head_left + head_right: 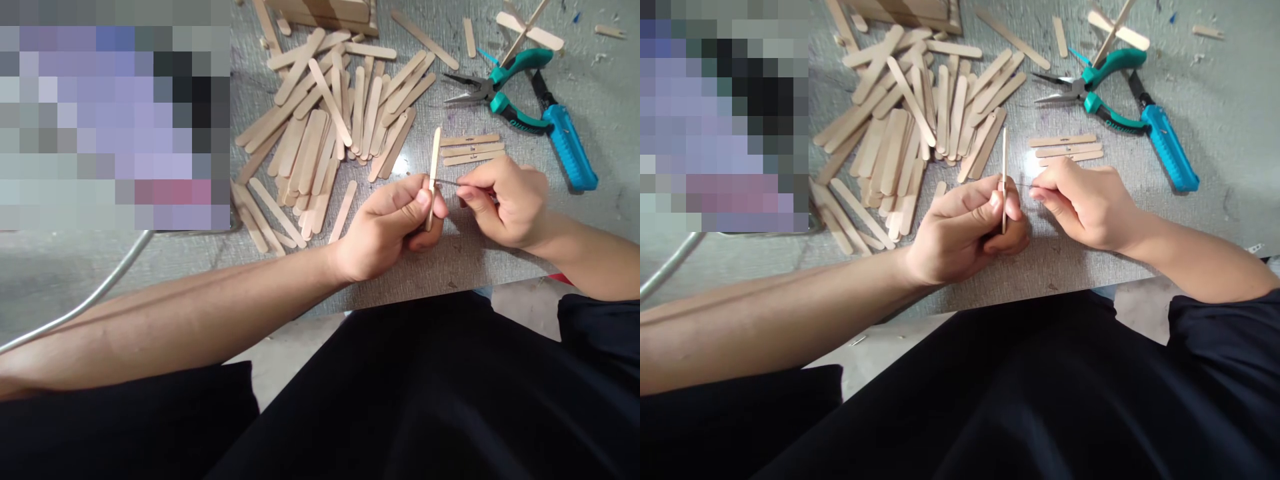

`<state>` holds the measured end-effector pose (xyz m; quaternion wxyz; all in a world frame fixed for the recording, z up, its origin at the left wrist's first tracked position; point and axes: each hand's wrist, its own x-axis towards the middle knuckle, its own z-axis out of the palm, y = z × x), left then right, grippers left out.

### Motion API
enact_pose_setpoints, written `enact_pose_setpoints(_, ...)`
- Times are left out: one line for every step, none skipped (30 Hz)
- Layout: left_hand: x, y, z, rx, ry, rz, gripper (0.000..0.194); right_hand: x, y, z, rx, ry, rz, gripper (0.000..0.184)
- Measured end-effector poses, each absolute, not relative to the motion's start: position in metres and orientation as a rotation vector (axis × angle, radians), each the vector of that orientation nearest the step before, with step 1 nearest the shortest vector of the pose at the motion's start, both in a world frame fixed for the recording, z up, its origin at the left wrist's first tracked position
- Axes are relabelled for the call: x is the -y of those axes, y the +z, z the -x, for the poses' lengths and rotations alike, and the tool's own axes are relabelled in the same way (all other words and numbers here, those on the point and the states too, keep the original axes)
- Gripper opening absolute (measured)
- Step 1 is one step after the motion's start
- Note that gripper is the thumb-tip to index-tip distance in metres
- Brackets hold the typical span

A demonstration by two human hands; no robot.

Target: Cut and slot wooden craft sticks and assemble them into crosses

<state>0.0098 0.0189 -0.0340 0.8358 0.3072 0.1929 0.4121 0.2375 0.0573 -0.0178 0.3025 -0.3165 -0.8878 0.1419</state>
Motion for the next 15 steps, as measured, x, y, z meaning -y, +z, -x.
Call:
enact_pose_setpoints(-0.0186, -0.0333, -0.0099, -0.402, 0.864, -0.630, 0.035, -0.0573, -0.0176, -0.2377, 2.352, 0.376, 0.828, 0.019)
enact_pose_setpoints(-0.0183, -0.0327, -0.0100, -0.397, 0.853, -0.611, 0.034, -0.0573, -0.0177, -0.2380, 2.348, 0.379, 0.815, 0.018)
enact_pose_setpoints(-0.0181, -0.0320, -0.0101, -0.393, 0.843, -0.595, 0.034, -0.0572, -0.0178, -0.2384, 2.345, 0.387, 0.806, 0.018)
enact_pose_setpoints(-0.0180, -0.0316, -0.0102, -0.390, 0.835, -0.582, 0.034, -0.0571, -0.0181, -0.2389, 2.346, 0.402, 0.803, 0.018)
enact_pose_setpoints(-0.0180, -0.0313, -0.0103, -0.384, 0.828, -0.575, 0.035, -0.0570, -0.0183, -0.2394, 2.352, 0.425, 0.810, 0.017)
enact_pose_setpoints(-0.0180, -0.0312, -0.0103, -0.375, 0.820, -0.571, 0.034, -0.0569, -0.0184, -0.2399, 2.362, 0.449, 0.821, 0.018)
enact_pose_setpoints(-0.0180, -0.0314, -0.0103, -0.367, 0.815, -0.570, 0.034, -0.0569, -0.0184, -0.2403, 2.375, 0.467, 0.837, 0.020)
enact_pose_setpoints(-0.0180, -0.0318, -0.0103, -0.364, 0.810, -0.571, 0.033, -0.0569, -0.0181, -0.2404, 2.398, 0.477, 0.860, 0.023)
enact_pose_setpoints(-0.0179, -0.0324, -0.0101, -0.360, 0.805, -0.575, 0.033, -0.0569, -0.0176, -0.2404, 2.427, 0.469, 0.881, 0.026)
enact_pose_setpoints(-0.0179, -0.0330, -0.0099, -0.358, 0.800, -0.580, 0.033, -0.0569, -0.0168, -0.2400, 2.457, 0.443, 0.892, 0.028)
enact_pose_setpoints(-0.0178, -0.0335, -0.0096, -0.354, 0.795, -0.589, 0.033, -0.0569, -0.0159, -0.2394, 2.482, 0.401, 0.881, 0.029)
enact_pose_setpoints(-0.0179, -0.0337, -0.0092, -0.349, 0.789, -0.604, 0.033, -0.0568, -0.0149, -0.2386, 2.496, 0.349, 0.845, 0.028)
enact_pose_setpoints(-0.0180, -0.0337, -0.0087, -0.325, 0.785, -0.626, 0.033, -0.0566, -0.0140, -0.2378, 2.501, 0.292, 0.800, 0.026)
enact_pose_setpoints(-0.0181, -0.0334, -0.0082, -0.302, 0.784, -0.651, 0.034, -0.0561, -0.0132, -0.2371, 2.503, 0.237, 0.757, 0.024)
enact_pose_setpoints(-0.0183, -0.0328, -0.0076, -0.277, 0.787, -0.678, 0.034, -0.0555, -0.0127, -0.2366, 2.505, 0.186, 0.727, 0.022)
